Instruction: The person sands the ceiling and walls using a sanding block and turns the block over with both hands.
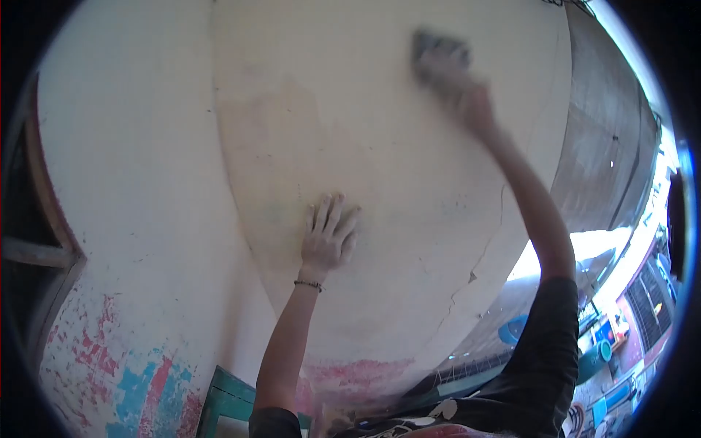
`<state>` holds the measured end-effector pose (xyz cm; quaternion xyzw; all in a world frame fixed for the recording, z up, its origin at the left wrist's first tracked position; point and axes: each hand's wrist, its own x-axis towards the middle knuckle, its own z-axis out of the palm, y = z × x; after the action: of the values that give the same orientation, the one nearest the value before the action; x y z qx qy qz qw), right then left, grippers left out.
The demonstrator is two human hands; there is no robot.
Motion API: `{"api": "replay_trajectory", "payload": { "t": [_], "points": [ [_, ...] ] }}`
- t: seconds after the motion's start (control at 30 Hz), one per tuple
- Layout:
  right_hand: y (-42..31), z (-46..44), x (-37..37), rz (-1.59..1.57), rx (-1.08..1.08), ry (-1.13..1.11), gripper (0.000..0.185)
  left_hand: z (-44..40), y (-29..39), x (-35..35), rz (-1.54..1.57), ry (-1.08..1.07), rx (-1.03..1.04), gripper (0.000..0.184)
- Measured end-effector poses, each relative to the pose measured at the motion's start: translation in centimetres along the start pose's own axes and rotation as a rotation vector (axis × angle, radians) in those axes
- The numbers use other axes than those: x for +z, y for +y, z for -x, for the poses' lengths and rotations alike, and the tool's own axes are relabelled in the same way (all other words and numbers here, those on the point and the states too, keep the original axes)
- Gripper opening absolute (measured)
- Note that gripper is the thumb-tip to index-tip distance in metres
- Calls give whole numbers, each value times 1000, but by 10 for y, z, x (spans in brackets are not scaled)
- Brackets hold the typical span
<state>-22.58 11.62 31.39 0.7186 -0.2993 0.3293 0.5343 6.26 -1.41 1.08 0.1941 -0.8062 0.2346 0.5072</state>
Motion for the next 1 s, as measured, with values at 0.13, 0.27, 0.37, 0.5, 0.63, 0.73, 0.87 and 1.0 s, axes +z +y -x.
{"api": "replay_trajectory", "payload": {
  "t": [0.13,0.27,0.37,0.5,0.63,0.73,0.87,1.0],
  "points": [
    [-85,94,96,-1071,226,-527,48,15,-2,-1,0,-1,-12,60],
    [-51,19,66,-630,-8,-430,52,18,-4,3,9,10,-13,61],
    [42,-75,35,167,-263,-107,49,18,-5,1,13,2,-5,61],
    [34,-189,-3,103,178,103,34,19,-4,0,1,-3,-9,62],
    [37,-208,82,86,-55,297,49,18,-5,-4,-8,-4,-16,64],
    [-50,-158,143,110,-326,-141,46,18,-3,-3,4,3,-23,64],
    [-132,-98,143,-25,-624,-572,40,20,-2,-2,-3,7,-26,64],
    [-105,-181,126,163,-478,-635,40,19,0,-6,2,-22,-20,64]
  ]
}}
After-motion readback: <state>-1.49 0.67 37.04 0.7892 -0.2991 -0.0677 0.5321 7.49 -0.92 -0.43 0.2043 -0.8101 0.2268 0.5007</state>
